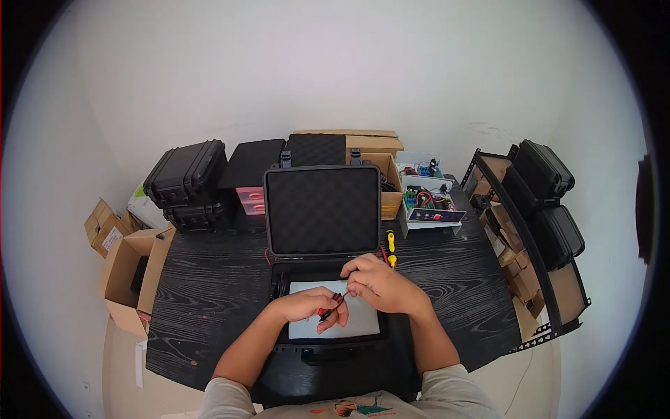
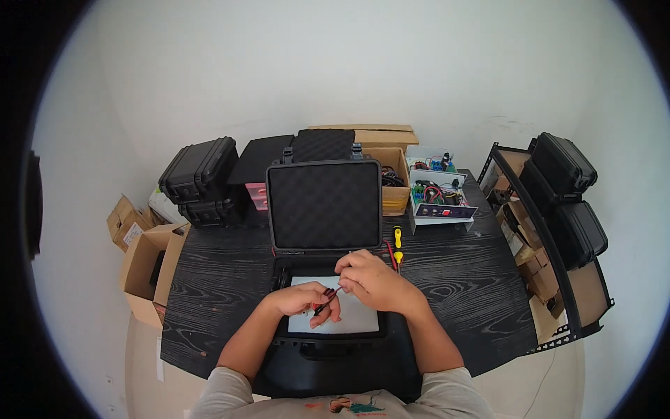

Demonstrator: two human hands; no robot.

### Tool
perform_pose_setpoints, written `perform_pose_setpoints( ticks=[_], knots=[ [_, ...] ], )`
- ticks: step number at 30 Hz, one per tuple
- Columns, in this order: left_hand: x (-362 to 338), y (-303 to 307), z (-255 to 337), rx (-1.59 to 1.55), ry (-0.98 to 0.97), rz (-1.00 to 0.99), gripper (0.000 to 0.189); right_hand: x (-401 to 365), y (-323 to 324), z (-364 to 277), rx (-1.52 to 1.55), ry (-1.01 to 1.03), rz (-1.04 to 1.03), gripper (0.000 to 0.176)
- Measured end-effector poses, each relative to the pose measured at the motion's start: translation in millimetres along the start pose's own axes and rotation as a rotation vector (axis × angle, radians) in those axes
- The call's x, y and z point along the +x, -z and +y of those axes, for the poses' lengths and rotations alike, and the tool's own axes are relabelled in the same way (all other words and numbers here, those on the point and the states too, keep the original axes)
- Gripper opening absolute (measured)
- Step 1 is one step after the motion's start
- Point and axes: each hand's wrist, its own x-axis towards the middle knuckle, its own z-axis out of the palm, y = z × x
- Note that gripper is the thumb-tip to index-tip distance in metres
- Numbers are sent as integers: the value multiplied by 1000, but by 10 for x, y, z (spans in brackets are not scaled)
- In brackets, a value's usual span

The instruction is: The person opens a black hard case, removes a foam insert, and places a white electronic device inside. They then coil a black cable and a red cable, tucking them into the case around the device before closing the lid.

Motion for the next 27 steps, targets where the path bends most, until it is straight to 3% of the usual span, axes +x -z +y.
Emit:
perform_pose_setpoints(
  ticks=[3,6,9,12,16,21,24,27],
  knots=[
    [-29,62,-93,-115,-133,-93,48,27,-28,189,251,3,-167,26],
    [-37,124,-145,-238,-366,-152,50,48,-98,304,438,-47,-163,36],
    [-59,148,-125,-386,-642,-130,52,40,-137,368,453,-155,-58,40],
    [8,74,-26,-655,-906,23,48,10,-69,397,374,-346,37,36],
    [-21,36,150,-790,-984,468,33,44,24,118,201,-361,230,26],
    [2,205,78,-810,-1089,498,23,23,-82,137,-111,-164,180,12],
    [56,178,79,-755,-1102,586,20,6,-162,124,-134,-191,68,12],
    [118,77,99,-525,-1059,750,19,44,-184,26,57,-99,-51,13]
  ],
)
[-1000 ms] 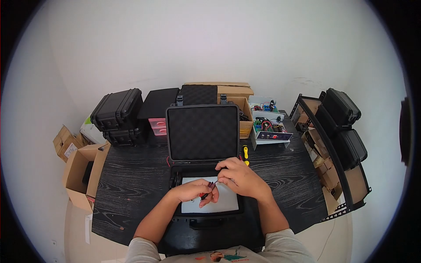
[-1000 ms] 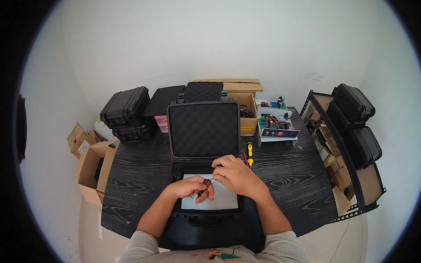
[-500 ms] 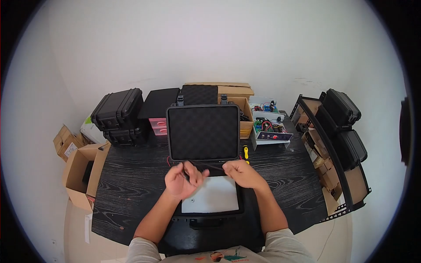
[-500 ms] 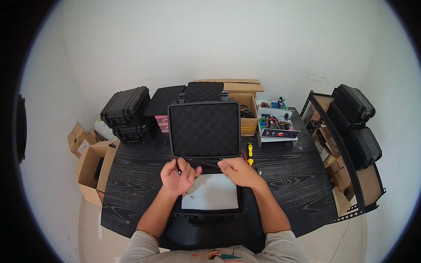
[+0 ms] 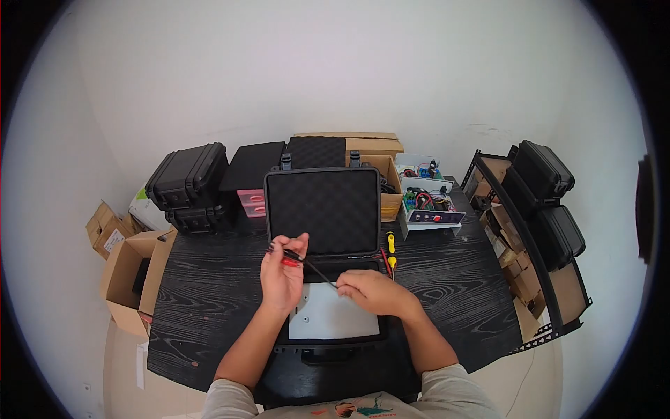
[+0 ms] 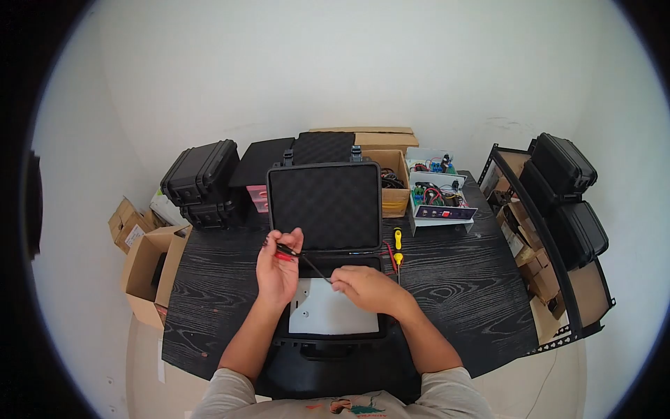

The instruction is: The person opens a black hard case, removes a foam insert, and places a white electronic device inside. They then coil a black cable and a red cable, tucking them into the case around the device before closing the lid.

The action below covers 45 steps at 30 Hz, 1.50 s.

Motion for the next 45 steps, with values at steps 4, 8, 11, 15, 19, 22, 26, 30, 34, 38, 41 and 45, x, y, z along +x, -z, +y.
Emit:
perform_pose_setpoints(
  ticks=[4,8,11,15,19,22,26,30,34,38,41,45],
  knots=[
    [-110,-30,-135,652,20,-172,22,-1,-16,-140,280,-111,-86,12],
    [-158,16,-176,952,189,-506,34,-59,62,-173,240,-80,80,11],
    [-183,-3,-116,958,408,-622,46,-46,130,-189,86,-34,174,14],
    [-168,-46,-39,809,669,-585,46,-56,180,-219,-118,-49,212,17],
    [-137,79,-25,524,815,-660,48,-72,227,-246,-217,-12,195,19],
    [-134,73,40,371,963,-677,44,-57,196,-183,-195,80,176,18],
    [-101,125,92,282,960,-818,46,-17,131,-67,-54,160,113,15],
    [-106,166,117,150,782,-894,48,26,98,81,184,50,-20,16],
    [-115,241,77,-147,555,-653,47,45,51,178,281,-62,10,20],
    [-93,230,17,-331,438,-571,44,52,1,176,408,-192,12,16],
    [-85,192,39,-392,380,-405,45,63,-45,187,504,-170,7,17],
    [-64,270,89,-435,390,-453,48,64,-28,192,644,-96,-81,23]
  ],
)
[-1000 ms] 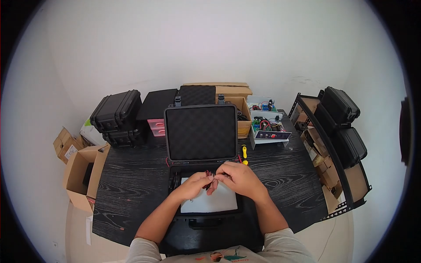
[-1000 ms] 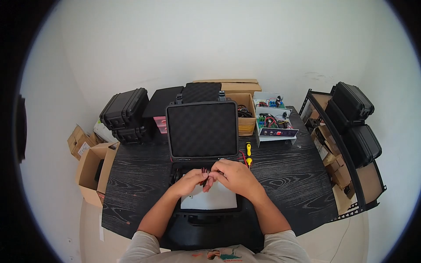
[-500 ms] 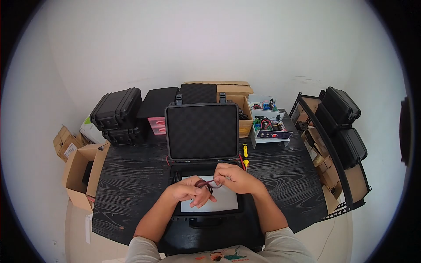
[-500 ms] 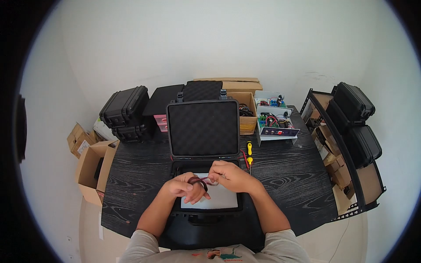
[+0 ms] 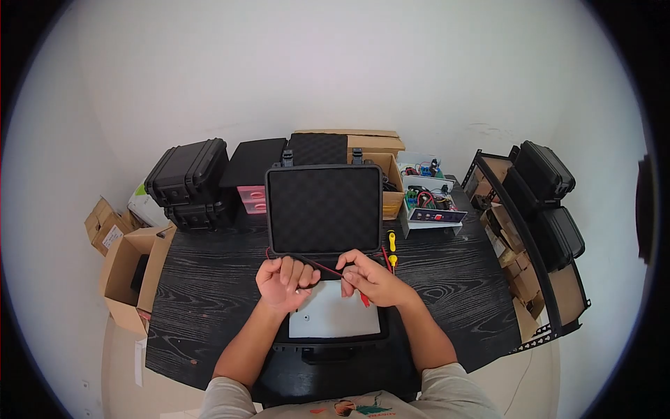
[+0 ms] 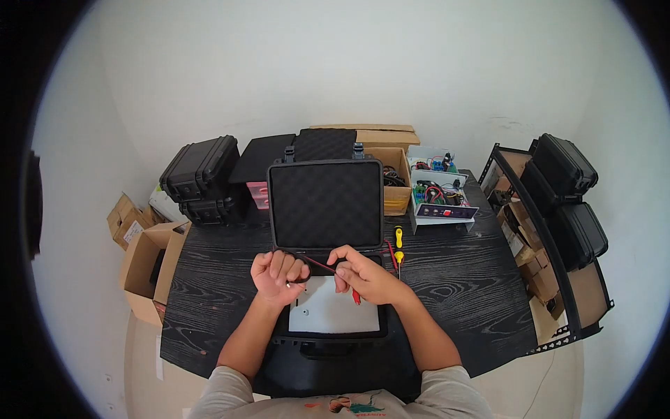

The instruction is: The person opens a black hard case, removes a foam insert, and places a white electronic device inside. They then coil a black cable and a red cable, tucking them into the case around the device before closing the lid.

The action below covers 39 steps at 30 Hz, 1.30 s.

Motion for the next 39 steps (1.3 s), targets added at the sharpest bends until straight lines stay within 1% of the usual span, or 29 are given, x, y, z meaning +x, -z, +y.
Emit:
perform_pose_setpoints(
  ticks=[3,6,9,12,13,15,16,17,18,20,23,24,26,27,30,32,33,36,37,39],
  knots=[
    [-24,8,37,44,68,-185,48,-33,6,16,192,-15,-46,19],
    [-41,12,22,39,59,-185,49,-44,93,113,215,-28,-194,23],
    [-13,-26,37,-1,-12,-65,45,-74,69,46,274,-33,-291,28],
    [41,-163,-4,-37,-168,405,39,-65,-95,-15,151,91,-126,30],
    [56,-77,3,29,-183,292,36,-43,-123,-50,4,109,-62,27],
    [90,-122,-46,81,-211,368,38,3,-162,-116,-289,143,67,23],
    [109,-148,-61,107,-225,405,40,9,-182,-129,-401,195,97,21],
    [85,-30,-56,129,-207,274,43,11,-204,-136,-513,247,127,19],
    [97,-64,-75,154,-219,308,43,14,-225,-146,-624,300,157,18],
    [135,-154,-125,206,-243,374,44,31,-267,-190,-649,308,206,17],
    [158,-219,-86,111,-254,513,40,38,-297,-225,-703,281,317,15],
    [123,-155,-50,53,-240,438,37,35,-300,-230,-724,264,361,15],
    [24,28,40,-61,-212,289,34,55,-256,-91,-717,320,418,16],
    [36,-72,52,-127,-210,419,36,70,-236,-53,-714,348,447,16],
    [-13,1,82,-233,-124,210,42,110,-165,-6,-630,553,518,14],
    [-24,25,76,-189,-87,122,43,160,-230,96,-246,563,663,11],
    [-27,29,70,-168,-68,79,44,172,-257,143,-51,561,729,10],
    [-2,14,41,-90,-43,-11,44,106,-206,207,313,365,744,11],
    [4,-15,26,-94,-65,62,44,110,-198,189,365,326,742,16],
    [14,-83,6,-101,-108,207,44,111,-186,220,366,295,692,17]
  ],
)
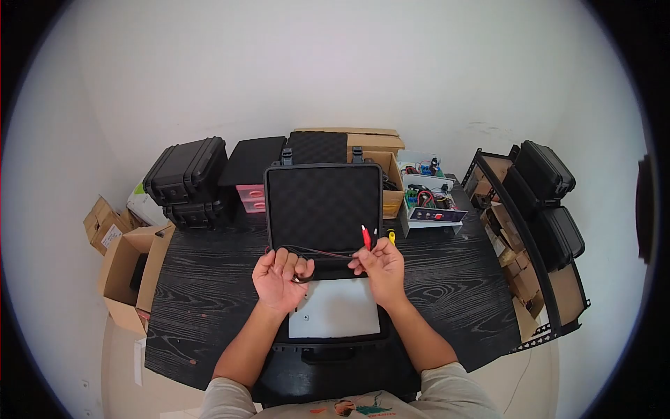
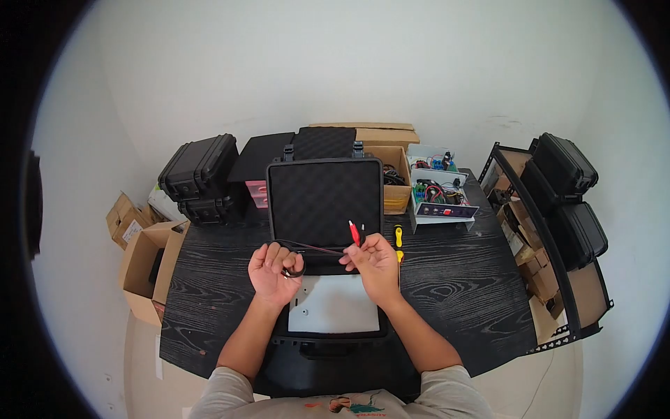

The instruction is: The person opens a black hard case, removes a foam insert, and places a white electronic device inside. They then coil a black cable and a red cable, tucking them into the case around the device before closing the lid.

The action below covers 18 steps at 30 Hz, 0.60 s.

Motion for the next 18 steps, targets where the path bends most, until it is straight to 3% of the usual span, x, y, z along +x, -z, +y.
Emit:
perform_pose_setpoints(
  ticks=[6,10,13,18],
  knots=[
    [8,10,22,-6,-82,115,44,-12,-45,-15,27,-92,-105,18],
    [-20,82,33,-10,60,-94,45,22,-10,17,6,-126,-56,29],
    [-50,52,1,91,258,-304,44,40,-65,-110,-594,251,-25,56],
    [-80,-49,-38,298,485,-413,42,-66,-274,-391,-913,444,-292,54]
  ],
)
